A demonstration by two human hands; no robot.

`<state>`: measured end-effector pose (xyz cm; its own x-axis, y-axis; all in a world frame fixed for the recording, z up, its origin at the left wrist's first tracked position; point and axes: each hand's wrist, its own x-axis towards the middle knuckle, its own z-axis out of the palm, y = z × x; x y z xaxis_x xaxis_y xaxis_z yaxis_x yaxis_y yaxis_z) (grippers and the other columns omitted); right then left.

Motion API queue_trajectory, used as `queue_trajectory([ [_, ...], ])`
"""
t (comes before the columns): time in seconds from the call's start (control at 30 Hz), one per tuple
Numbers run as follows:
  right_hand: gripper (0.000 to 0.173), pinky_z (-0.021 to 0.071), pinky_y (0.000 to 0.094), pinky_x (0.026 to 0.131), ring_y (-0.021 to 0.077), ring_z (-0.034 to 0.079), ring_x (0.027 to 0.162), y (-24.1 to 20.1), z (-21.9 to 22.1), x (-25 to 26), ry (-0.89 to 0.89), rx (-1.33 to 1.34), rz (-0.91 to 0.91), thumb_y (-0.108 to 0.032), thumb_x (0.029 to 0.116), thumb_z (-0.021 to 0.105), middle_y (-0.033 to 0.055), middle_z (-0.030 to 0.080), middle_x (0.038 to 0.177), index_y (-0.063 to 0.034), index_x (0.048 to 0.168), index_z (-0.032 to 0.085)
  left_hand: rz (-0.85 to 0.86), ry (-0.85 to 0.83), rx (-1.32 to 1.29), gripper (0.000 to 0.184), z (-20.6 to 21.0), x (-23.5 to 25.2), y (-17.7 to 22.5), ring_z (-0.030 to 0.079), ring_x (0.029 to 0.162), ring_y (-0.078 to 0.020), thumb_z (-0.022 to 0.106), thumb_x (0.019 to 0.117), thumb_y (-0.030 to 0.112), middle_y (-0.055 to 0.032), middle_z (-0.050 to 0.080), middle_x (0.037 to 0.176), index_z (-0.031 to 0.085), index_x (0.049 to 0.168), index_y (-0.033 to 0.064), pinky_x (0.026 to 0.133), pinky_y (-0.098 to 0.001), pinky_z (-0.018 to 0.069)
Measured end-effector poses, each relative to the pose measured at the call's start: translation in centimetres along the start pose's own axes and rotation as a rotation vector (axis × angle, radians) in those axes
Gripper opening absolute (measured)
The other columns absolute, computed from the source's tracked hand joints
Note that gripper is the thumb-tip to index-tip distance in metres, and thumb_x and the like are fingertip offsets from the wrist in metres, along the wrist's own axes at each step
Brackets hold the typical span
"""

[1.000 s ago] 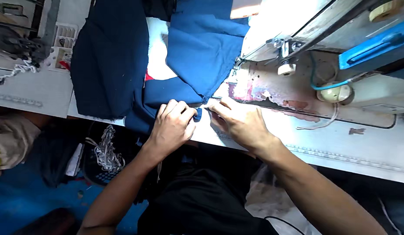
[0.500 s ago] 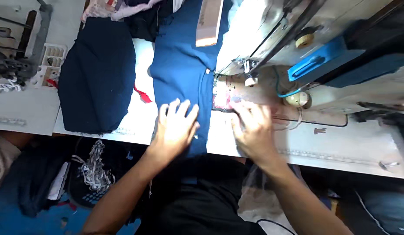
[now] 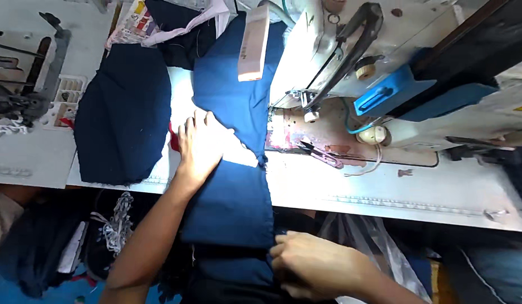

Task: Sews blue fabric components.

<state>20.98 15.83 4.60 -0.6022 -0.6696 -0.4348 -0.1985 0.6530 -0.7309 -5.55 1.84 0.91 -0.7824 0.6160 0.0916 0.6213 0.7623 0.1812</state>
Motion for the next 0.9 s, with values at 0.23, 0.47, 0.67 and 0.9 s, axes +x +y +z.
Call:
queue_trajectory([
  [0.23,0.033,0.0564,0.0379,0.089,0.0191,0.066,0.107,3.6,-6.5,4.6,1.135,-0.211,0.262,-0.034,0.1006,0.060,0.0060,0.070,0.116,-0.0118,0.123,0.071,0.333,-0.074,-0.303,0.019,-0.3,-8.2,2.7,0.068,0.082,-0.0220,0.060,0.0971,0.027,-0.0043,0.068,0.092,0.075,0.103,0.0173,0.067,-0.0444,0.0563],
  [0.47,0.015,0.0535,0.0456,0.074,0.0267,0.064,0.087,4.0,-6.3,6.4,0.915,-0.412,0.198,-0.023,0.0929,0.062,0.0055,0.065,0.088,-0.0126,0.095,0.072,0.071,0.090,-0.310,0.028,-5.1,-6.5,-0.9,0.067,0.093,-0.0217,0.059,0.1005,0.035,-0.0053,0.069,0.103,0.072,0.114,0.0134,0.079,-0.0443,0.0565],
  [0.67,0.014,0.0518,0.0482,0.073,0.0285,0.064,0.092,0.4,-1.0,0.1,0.161,-0.102,-0.034,-0.028,0.0872,0.072,0.0033,0.068,0.088,-0.0151,0.092,0.073,-0.210,0.070,-0.157,0.071,-2.8,-1.5,-0.6,0.062,0.118,-0.0425,0.046,0.1010,0.062,-0.0227,0.061,0.133,0.055,0.146,0.0071,0.088,-0.0621,0.0522],
  [0.9,0.016,0.0504,0.0562,0.074,0.0307,0.067,0.082,0.8,-1.9,0.5,-0.393,0.237,0.062,-0.026,0.0911,0.076,0.0120,0.069,0.082,-0.0098,0.094,0.078,-0.280,-0.005,-0.076,0.096,-0.6,0.9,1.3,0.062,0.117,-0.0413,0.039,0.0855,0.088,-0.0206,0.062,0.129,0.067,0.123,0.0043,0.083,-0.0609,0.0522],
])
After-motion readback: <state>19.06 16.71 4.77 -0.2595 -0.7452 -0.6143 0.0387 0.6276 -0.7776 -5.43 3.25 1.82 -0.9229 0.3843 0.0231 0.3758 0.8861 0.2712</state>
